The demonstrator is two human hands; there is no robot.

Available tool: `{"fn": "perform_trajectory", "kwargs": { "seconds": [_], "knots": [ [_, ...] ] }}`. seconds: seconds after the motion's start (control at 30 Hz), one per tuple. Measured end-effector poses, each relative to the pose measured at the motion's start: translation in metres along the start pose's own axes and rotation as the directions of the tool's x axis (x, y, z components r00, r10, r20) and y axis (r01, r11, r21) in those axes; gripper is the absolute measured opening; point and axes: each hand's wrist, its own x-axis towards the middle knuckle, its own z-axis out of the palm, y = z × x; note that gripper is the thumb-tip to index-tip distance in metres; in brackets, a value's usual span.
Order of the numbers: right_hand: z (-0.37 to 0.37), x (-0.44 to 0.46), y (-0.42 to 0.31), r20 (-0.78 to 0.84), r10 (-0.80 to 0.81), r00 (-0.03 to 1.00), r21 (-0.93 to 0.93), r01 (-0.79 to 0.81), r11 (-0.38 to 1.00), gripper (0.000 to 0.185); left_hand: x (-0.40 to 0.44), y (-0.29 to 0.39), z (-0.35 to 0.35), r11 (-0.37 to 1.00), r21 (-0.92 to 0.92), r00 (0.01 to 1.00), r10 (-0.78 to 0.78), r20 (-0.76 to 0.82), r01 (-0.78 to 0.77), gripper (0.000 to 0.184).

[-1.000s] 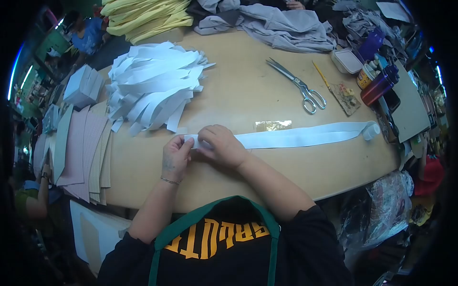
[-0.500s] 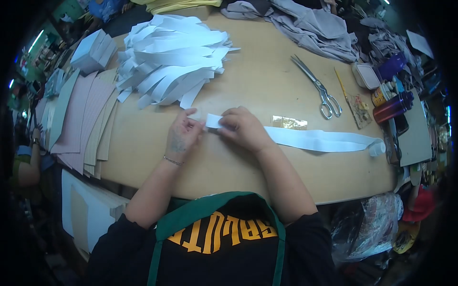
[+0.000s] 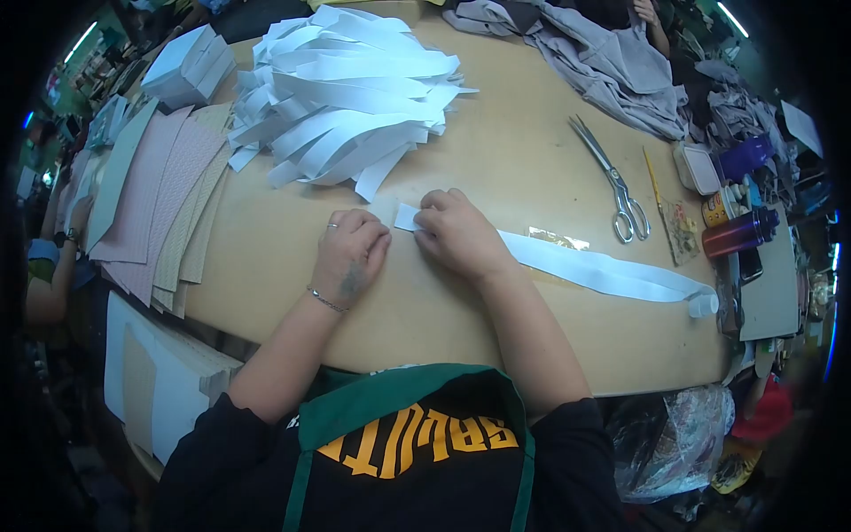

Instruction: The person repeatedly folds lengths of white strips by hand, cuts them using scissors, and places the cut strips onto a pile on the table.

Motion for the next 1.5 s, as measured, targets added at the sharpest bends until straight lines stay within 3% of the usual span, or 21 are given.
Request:
{"fn": "perform_trajectory", "kwargs": {
  "seconds": [0.2,0.43,0.6,1.0,1.3,1.5],
  "knots": [
    [0.001,0.004,0.002,0.034,-0.045,0.998,-0.062,0.047,0.997,0.018,0.004,-0.004,0.003,0.998,-0.054,1.000,-0.019,0.015,0.020,0.010],
    [0.008,-0.001,-0.001,0.039,0.027,0.999,-0.092,-0.024,0.995,0.033,0.006,-0.004,-0.003,0.987,-0.133,0.995,-0.081,0.054,0.088,0.019],
    [0.006,0.005,-0.001,0.070,0.034,0.997,-0.089,-0.028,0.996,0.037,0.011,-0.005,-0.009,0.975,-0.155,0.978,-0.134,0.161,0.159,0.020],
    [0.004,0.011,0.005,0.065,0.045,0.997,0.051,-0.048,0.998,0.035,0.016,-0.012,-0.018,0.956,-0.209,0.929,-0.122,0.349,0.204,0.025],
    [0.011,0.007,0.007,-0.012,0.005,1.000,-0.023,-0.006,1.000,0.036,0.020,-0.010,-0.022,0.970,-0.177,0.918,-0.089,0.387,0.168,0.035],
    [0.011,0.009,0.004,0.020,0.038,0.999,-0.060,-0.037,0.997,0.039,0.019,-0.008,-0.023,0.976,-0.139,0.901,-0.093,0.424,0.166,0.039]
  ]
}}
